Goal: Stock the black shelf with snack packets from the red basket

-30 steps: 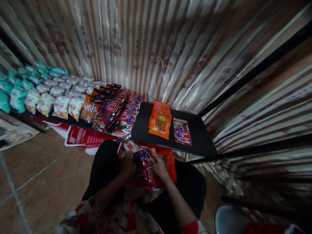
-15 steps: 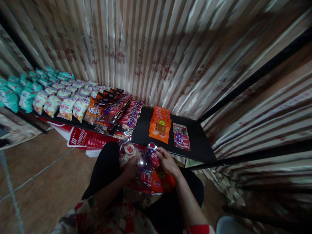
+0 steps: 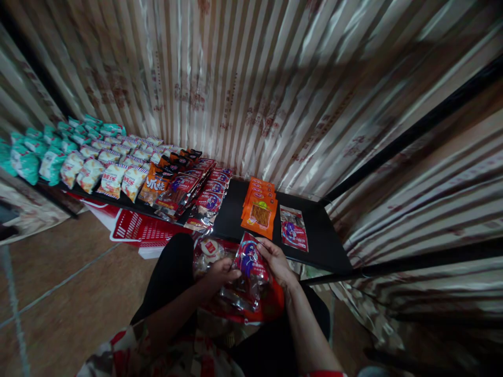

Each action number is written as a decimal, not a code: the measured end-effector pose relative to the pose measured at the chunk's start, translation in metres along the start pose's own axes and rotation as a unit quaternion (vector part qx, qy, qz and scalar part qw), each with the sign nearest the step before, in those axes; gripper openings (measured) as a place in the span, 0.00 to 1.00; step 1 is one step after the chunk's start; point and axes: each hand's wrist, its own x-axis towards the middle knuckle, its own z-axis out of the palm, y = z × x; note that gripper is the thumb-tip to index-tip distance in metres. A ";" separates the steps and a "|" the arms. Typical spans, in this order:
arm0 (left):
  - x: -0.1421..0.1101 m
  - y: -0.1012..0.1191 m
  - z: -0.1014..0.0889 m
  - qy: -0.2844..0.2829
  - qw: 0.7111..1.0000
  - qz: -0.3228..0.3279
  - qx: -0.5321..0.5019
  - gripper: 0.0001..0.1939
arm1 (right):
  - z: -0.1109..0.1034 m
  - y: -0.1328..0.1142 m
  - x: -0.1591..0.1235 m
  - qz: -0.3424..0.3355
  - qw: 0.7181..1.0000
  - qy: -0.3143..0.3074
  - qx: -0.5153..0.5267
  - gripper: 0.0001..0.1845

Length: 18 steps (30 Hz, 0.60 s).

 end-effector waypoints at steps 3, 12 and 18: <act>-0.001 0.007 0.003 0.009 1.000 0.016 -0.005 0.23 | 0.000 0.002 0.005 -0.005 0.999 0.028 0.017 0.25; 0.009 0.015 0.009 0.128 0.992 0.009 0.003 0.19 | 0.002 0.010 0.014 -0.007 0.992 0.067 0.106 0.31; 0.014 0.023 0.011 0.119 0.992 0.008 -0.047 0.19 | 0.008 0.030 0.015 -0.005 0.994 0.073 0.082 0.35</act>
